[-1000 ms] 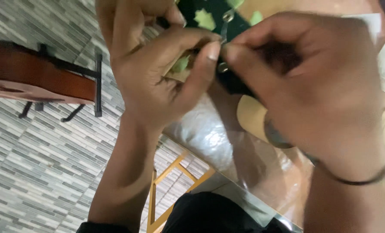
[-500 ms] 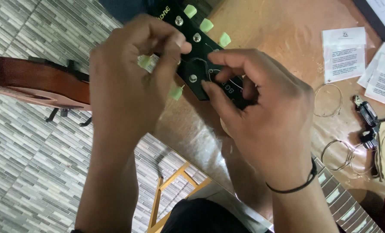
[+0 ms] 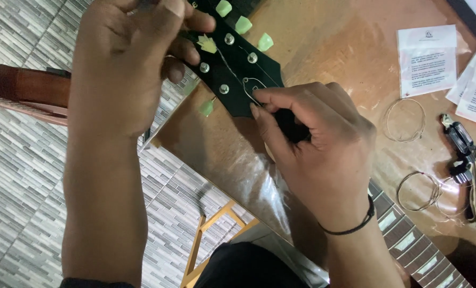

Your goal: Threading a new string through the bridge and headstock of an electric guitar and winding it.

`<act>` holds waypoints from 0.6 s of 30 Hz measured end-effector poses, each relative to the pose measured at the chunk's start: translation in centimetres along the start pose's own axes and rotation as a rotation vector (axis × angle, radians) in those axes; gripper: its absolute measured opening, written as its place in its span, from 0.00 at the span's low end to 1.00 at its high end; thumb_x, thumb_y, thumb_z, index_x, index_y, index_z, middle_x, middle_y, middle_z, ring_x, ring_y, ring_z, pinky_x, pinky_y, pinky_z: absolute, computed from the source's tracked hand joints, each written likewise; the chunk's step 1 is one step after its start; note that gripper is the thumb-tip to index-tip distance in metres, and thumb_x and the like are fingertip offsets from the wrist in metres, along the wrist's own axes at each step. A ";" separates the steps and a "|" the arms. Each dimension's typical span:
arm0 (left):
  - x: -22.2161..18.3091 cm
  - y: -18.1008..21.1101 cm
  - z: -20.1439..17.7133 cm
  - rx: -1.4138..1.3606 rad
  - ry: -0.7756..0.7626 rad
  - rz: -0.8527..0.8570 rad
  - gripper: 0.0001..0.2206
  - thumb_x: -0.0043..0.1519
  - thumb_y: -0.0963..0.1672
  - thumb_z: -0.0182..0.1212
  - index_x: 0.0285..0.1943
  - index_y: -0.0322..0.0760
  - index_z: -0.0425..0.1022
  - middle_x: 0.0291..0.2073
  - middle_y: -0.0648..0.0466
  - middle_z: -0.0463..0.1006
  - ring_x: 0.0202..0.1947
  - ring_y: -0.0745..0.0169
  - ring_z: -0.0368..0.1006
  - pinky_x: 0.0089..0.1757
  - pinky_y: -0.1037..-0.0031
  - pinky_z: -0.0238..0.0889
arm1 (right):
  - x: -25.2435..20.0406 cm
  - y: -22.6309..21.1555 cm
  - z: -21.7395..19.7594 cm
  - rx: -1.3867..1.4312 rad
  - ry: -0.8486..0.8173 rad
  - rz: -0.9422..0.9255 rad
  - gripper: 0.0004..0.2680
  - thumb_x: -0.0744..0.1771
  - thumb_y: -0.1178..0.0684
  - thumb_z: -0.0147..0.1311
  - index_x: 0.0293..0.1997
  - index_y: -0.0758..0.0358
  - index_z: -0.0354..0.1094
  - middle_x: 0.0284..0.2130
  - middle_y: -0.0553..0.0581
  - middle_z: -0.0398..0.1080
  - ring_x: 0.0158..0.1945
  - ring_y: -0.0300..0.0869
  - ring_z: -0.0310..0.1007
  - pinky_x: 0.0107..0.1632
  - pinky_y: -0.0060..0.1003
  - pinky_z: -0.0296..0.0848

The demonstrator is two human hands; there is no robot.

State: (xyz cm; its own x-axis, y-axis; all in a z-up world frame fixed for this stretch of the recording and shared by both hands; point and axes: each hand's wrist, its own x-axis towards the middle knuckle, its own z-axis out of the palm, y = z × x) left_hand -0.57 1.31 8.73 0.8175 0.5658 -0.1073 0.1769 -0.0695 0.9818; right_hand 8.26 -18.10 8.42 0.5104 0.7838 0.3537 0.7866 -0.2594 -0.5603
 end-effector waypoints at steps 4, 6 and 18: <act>0.7 -0.7 -0.4 -0.169 -0.011 -0.113 0.11 0.69 0.50 0.54 0.48 0.40 0.72 0.34 0.53 0.83 0.27 0.73 0.76 0.28 0.87 0.61 | 0.1 -0.3 -0.2 0.035 0.003 0.010 0.02 0.69 0.64 0.66 0.43 0.68 0.78 0.35 0.57 0.78 0.38 0.44 0.77 0.41 0.36 0.72; 0.8 -0.8 -0.8 0.164 -0.092 0.083 0.06 0.78 0.39 0.52 0.49 0.35 0.74 0.33 0.54 0.77 0.30 0.72 0.74 0.33 0.84 0.69 | 0.2 -0.4 -0.2 0.054 0.012 0.039 0.01 0.69 0.63 0.66 0.41 0.67 0.78 0.34 0.56 0.78 0.38 0.45 0.76 0.42 0.36 0.72; 1.4 -1.7 -0.5 0.844 -0.066 0.558 0.08 0.74 0.36 0.67 0.39 0.32 0.82 0.28 0.53 0.80 0.27 0.58 0.73 0.30 0.66 0.56 | 0.0 -0.1 -0.2 0.025 0.021 0.023 0.02 0.68 0.64 0.67 0.40 0.66 0.77 0.35 0.58 0.76 0.38 0.45 0.76 0.38 0.35 0.72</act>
State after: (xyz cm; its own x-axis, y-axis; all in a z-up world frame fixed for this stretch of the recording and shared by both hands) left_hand 0.00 2.67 6.94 0.9259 0.2302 0.2994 0.0689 -0.8825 0.4653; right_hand 8.22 -18.18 8.62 0.5357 0.7658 0.3558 0.7658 -0.2630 -0.5868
